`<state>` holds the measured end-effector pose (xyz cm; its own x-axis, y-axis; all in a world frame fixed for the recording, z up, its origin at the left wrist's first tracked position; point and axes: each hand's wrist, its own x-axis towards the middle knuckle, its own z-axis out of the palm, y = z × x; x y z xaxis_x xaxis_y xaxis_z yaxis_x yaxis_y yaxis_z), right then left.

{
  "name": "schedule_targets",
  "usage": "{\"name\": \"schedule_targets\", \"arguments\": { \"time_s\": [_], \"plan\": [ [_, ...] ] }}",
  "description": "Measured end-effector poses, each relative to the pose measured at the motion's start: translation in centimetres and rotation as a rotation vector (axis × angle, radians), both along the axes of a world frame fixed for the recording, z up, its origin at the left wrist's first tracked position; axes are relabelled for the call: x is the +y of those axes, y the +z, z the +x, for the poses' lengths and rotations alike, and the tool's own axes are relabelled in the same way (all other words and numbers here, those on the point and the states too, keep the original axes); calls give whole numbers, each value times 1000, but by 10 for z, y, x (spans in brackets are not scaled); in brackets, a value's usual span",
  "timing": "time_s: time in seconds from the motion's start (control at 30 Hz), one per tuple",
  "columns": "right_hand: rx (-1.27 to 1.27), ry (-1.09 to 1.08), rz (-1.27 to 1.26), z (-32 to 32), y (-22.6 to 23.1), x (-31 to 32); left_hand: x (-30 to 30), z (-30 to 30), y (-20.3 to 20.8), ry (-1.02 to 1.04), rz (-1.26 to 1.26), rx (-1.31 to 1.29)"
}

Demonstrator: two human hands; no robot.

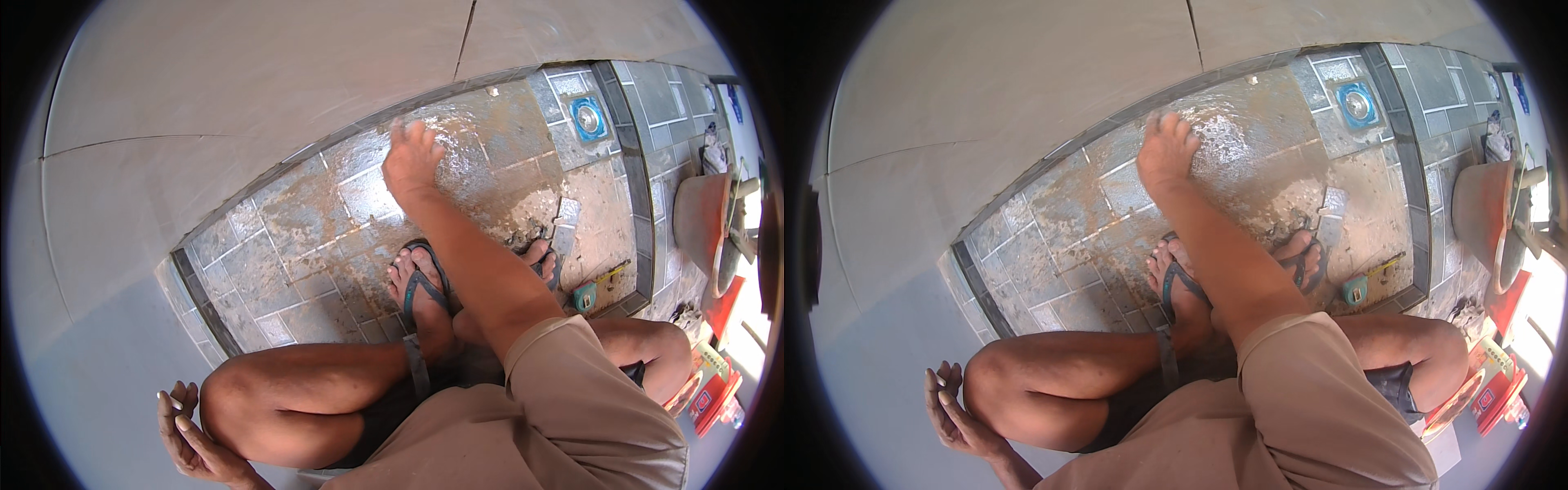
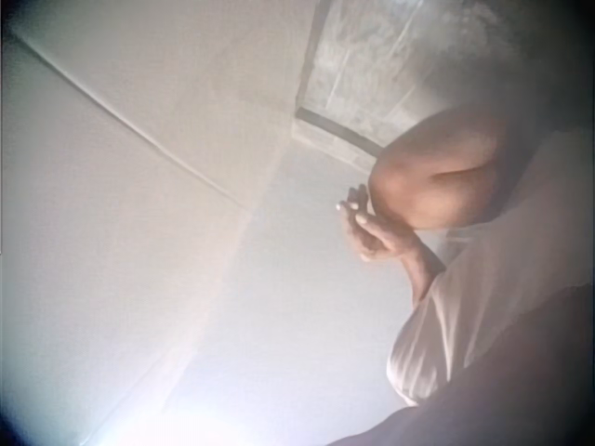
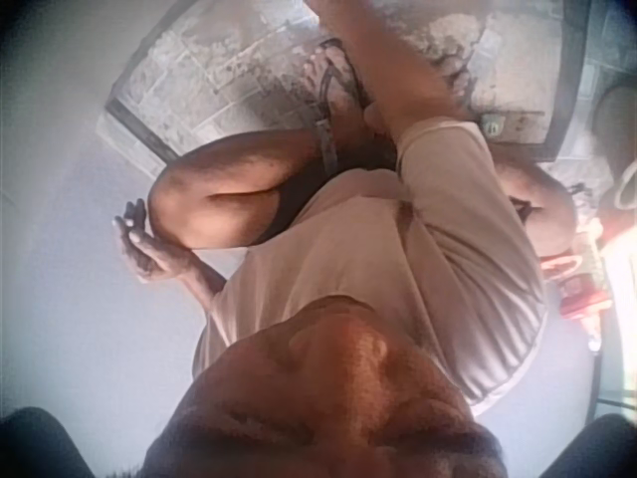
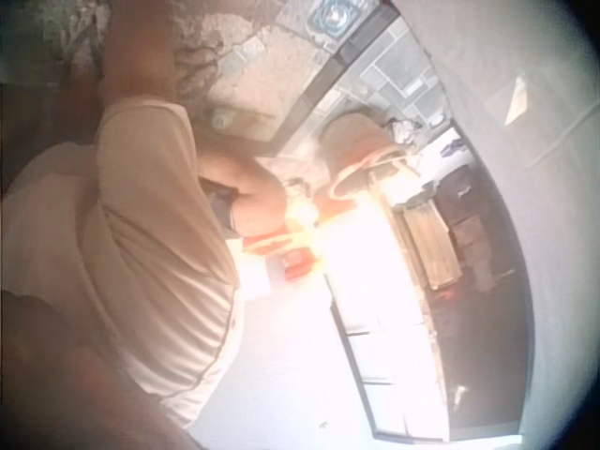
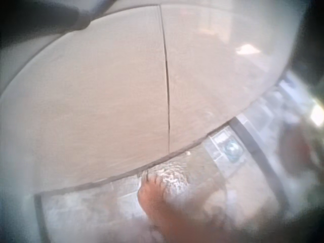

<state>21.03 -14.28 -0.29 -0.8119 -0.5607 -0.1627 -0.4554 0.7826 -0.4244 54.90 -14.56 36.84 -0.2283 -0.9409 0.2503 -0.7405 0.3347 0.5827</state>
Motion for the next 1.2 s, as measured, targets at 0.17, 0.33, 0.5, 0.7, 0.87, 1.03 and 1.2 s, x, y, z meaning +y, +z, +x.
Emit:
{"name": "schedule_targets", "arguments": {
  "time_s": [0.17, 0.33, 0.5, 0.7, 0.87, 1.03, 1.2],
  "plan": [
    [-91, 53, -87, 7, -1, 6, 0, 3, 0, 14, 7, 26],
    [124, -125, -2, -39, -11, 34, -1, 7, -2, 15, -6, 9],
    [163, -244, -29, -86, -12, 60, -2, 6, -1, -19, -16, 7],
    [194, -289, 43, -104, -10, 74, 0, 3, 1, -5, -15, -8],
    [128, -264, 35, -96, -13, 70, 2, -2, 2, -53, -28, -3],
    [62, -62, 39, -92, -9, 73, 10, -6, 6, -4, -30, -25],
    [105, -242, 81, -91, -1, 74, 12, -6, 7, -27, -40, -3]
  ]
}}
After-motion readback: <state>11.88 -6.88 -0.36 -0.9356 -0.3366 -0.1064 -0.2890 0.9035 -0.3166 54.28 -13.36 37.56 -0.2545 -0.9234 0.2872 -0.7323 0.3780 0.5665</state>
